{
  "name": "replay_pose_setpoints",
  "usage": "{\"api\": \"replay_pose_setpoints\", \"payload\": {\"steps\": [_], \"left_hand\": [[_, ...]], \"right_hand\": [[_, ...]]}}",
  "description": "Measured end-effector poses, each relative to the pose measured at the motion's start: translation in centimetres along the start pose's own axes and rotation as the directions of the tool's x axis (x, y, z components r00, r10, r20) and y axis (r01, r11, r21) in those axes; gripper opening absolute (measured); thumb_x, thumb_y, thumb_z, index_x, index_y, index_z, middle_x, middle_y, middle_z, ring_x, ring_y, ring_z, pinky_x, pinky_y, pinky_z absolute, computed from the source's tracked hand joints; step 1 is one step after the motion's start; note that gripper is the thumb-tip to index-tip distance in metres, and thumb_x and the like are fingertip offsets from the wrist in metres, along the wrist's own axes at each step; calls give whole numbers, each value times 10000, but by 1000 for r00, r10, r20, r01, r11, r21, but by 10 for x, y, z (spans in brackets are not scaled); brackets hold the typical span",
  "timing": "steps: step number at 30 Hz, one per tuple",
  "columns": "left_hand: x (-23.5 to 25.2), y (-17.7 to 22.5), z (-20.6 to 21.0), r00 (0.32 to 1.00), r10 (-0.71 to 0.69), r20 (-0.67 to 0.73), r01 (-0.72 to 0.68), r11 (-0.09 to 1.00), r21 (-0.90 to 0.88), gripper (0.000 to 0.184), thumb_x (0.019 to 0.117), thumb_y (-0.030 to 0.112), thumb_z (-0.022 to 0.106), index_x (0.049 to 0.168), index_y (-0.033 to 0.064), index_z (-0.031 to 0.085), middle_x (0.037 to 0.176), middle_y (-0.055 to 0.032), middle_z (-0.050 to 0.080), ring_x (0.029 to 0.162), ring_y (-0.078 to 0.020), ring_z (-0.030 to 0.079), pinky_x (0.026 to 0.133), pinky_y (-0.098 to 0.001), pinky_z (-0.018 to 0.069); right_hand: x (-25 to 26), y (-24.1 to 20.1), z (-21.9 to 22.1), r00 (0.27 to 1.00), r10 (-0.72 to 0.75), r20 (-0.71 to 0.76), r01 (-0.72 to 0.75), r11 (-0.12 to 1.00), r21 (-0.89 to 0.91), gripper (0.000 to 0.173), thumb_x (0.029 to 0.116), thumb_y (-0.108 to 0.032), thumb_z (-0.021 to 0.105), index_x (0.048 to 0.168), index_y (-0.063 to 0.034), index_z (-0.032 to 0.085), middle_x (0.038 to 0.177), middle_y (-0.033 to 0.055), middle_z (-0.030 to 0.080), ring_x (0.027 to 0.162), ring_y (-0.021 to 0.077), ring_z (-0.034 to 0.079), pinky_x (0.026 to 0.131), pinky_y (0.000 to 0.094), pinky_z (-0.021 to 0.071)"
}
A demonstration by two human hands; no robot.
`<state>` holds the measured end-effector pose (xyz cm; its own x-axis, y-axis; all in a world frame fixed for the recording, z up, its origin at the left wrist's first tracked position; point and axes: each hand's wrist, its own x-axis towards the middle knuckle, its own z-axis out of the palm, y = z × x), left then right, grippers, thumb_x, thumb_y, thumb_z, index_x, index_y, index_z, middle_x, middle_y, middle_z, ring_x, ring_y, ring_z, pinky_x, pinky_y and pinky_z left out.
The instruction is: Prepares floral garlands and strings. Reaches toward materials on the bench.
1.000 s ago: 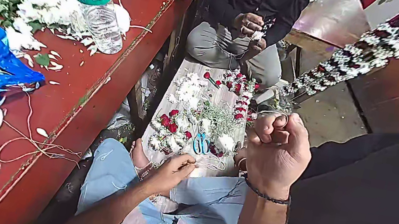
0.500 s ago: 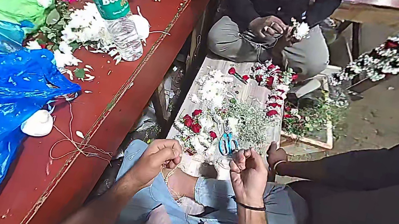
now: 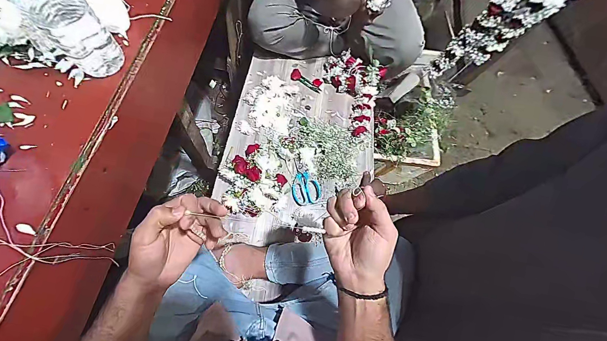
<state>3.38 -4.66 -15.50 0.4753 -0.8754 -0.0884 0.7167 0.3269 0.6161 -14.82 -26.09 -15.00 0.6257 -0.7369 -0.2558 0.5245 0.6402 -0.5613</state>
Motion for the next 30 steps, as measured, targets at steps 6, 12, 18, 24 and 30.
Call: {"api": "replay_pose_setpoints", "payload": {"steps": [6, 12, 18, 24, 30], "left_hand": [[-3, 3, -3, 999, 44, -12, -44, 998, -37, 312, 996, 229, 499, 805, 87, 700, 1077, -128, 734, 900, -214, 731, 752, -328, 605], [-7, 5, -4, 998, 49, -46, -51, 998, -34, 302, 997, 209, 492, 816, 86, 700, 1051, -115, 735, 940, -213, 735, 800, -338, 615], [-7, 7, -7, 996, 78, -40, -78, 997, -2, 313, 1003, 211, 482, 820, 86, 703, 1044, -118, 739, 953, -220, 734, 828, -344, 612], [-8, 7, -8, 994, 86, -69, -85, 996, 16, 309, 993, 201, 483, 796, 93, 695, 1028, -110, 739, 934, -208, 733, 817, -336, 609], [-9, 5, -11, 992, 99, -76, -97, 995, 32, 310, 996, 200, 485, 780, 103, 685, 1008, -105, 741, 932, -212, 735, 832, -347, 610]], "right_hand": [[-3, -1, 12, 999, -24, 36, 24, 1000, -19, 399, 1094, -283, 376, 794, -154, 604, 635, -43, 519, 502, 46, 471, 453, 179, 370], [-8, -1, 19, 998, -41, 37, 41, 999, -14, 370, 1090, -274, 399, 813, -148, 610, 628, -46, 514, 497, 43, 470, 453, 175, 375], [-10, -1, 24, 998, -45, 46, 46, 999, -26, 349, 1087, -271, 422, 830, -141, 618, 646, -38, 523, 503, 45, 477, 453, 178, 382], [-12, 2, 24, 998, -45, 37, 47, 997, -54, 366, 1085, -265, 427, 804, -133, 621, 642, -38, 525, 506, 44, 478, 455, 176, 378], [-12, 2, 25, 998, -54, 31, 56, 996, -70, 354, 1082, -265, 426, 809, -139, 614, 644, -41, 520, 507, 45, 477, 459, 178, 385]]}}
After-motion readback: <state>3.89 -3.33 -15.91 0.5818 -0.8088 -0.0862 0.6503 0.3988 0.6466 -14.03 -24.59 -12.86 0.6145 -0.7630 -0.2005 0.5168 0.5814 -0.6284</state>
